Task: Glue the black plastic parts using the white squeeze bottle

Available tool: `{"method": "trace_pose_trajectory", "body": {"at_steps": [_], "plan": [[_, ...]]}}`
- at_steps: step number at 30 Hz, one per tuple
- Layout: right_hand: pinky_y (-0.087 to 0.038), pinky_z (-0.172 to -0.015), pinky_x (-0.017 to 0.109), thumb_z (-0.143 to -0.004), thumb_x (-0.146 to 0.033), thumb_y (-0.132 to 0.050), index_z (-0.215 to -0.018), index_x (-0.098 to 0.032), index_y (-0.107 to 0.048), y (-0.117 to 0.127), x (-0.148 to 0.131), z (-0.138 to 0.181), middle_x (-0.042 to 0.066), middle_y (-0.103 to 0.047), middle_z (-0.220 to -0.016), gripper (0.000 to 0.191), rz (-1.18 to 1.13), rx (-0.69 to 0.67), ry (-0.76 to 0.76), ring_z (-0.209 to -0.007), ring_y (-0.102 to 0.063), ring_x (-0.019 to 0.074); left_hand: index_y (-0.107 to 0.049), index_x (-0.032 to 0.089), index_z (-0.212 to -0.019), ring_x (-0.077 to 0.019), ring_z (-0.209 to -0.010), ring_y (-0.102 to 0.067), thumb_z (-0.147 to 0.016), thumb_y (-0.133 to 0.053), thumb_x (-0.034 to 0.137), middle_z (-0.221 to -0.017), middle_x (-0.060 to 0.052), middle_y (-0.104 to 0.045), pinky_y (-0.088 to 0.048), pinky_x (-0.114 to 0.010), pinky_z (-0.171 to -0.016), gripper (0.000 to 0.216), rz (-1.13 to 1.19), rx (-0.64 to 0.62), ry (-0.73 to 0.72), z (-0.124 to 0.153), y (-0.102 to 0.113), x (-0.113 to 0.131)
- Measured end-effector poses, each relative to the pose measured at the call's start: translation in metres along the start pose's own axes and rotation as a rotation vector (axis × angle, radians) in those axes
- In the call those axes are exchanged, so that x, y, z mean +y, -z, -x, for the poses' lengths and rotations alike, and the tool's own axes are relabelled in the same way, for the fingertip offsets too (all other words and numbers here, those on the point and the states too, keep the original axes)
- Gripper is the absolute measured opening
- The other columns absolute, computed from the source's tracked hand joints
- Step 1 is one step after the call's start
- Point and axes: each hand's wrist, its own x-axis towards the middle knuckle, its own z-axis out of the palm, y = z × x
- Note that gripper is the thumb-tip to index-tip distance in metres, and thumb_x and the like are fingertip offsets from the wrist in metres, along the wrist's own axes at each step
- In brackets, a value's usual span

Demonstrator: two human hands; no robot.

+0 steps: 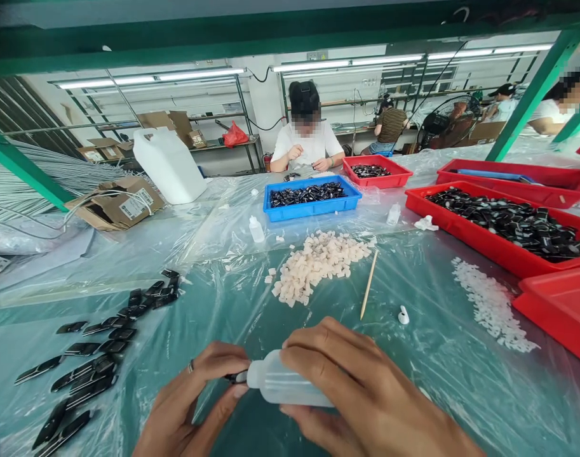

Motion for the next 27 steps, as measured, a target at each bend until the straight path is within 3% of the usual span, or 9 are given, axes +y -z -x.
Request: {"method": "trace_pose_trajectory", "body": {"at_steps": [7,12,18,24,27], "plan": [[-0.028,-0.121,0.017,-0.107,-0.026,-0.055,-0.132,-0.020,-0.056,0.0002,-0.0004,-0.0021,0.003,-0.067,-0.126,0.026,0.026,0.050,0.028,-0.119,-0.062,0.0107,-0.066,0.044,-0.106,-0.0180,-0.083,-0.062,-0.102,-0.058,0.027,-0.099,0.005,-0.065,-0.040,-0.028,-0.069,0.019,-0.015,0.007,-0.037,-0.0014,0.0015,-0.0014],[-0.030,-0.121,0.020,-0.104,-0.023,-0.059,-0.133,-0.019,-0.056,0.0001,-0.0003,-0.0004,0.004,-0.065,-0.129,0.030,0.003,0.042,0.025,-0.122,-0.060,0.0133,-0.066,0.045,-0.111,-0.0187,-0.087,-0.064,-0.102,-0.059,0.027,-0.101,0.004,-0.066,-0.043,-0.028,-0.069,0.021,-0.024,-0.001,-0.059,-0.0005,0.0028,-0.0031],[-0.050,-0.104,0.028,-0.097,-0.012,-0.065,-0.134,-0.019,-0.053,0.0034,0.0007,-0.0033,0.008,-0.068,-0.122,0.040,-0.099,0.008,0.045,-0.112,-0.065,0.0204,-0.066,0.047,-0.115,-0.0212,-0.091,-0.065,-0.104,-0.055,0.035,-0.102,0.003,-0.068,-0.043,-0.032,-0.074,0.019,-0.044,0.027,-0.074,-0.0001,0.0014,0.0015],[-0.044,-0.112,0.028,-0.093,-0.008,-0.067,-0.132,-0.018,-0.053,0.0044,0.0006,-0.0033,0.007,-0.069,-0.122,0.042,-0.087,-0.005,0.060,-0.115,-0.063,0.0194,-0.065,0.048,-0.112,-0.0187,-0.094,-0.064,-0.103,-0.054,0.042,-0.101,0.007,-0.070,-0.044,-0.030,-0.077,0.016,-0.102,0.039,-0.102,-0.0004,0.0025,0.0061],[-0.049,-0.106,0.028,-0.094,-0.010,-0.066,-0.132,-0.018,-0.053,0.0053,-0.0001,-0.0022,0.007,-0.068,-0.123,0.041,-0.057,0.013,0.074,-0.112,-0.064,0.0200,-0.065,0.048,-0.112,-0.0187,-0.094,-0.064,-0.103,-0.054,0.043,-0.101,0.007,-0.070,-0.044,-0.030,-0.077,0.015,-0.105,0.042,-0.102,0.0002,0.0029,0.0062]]}}
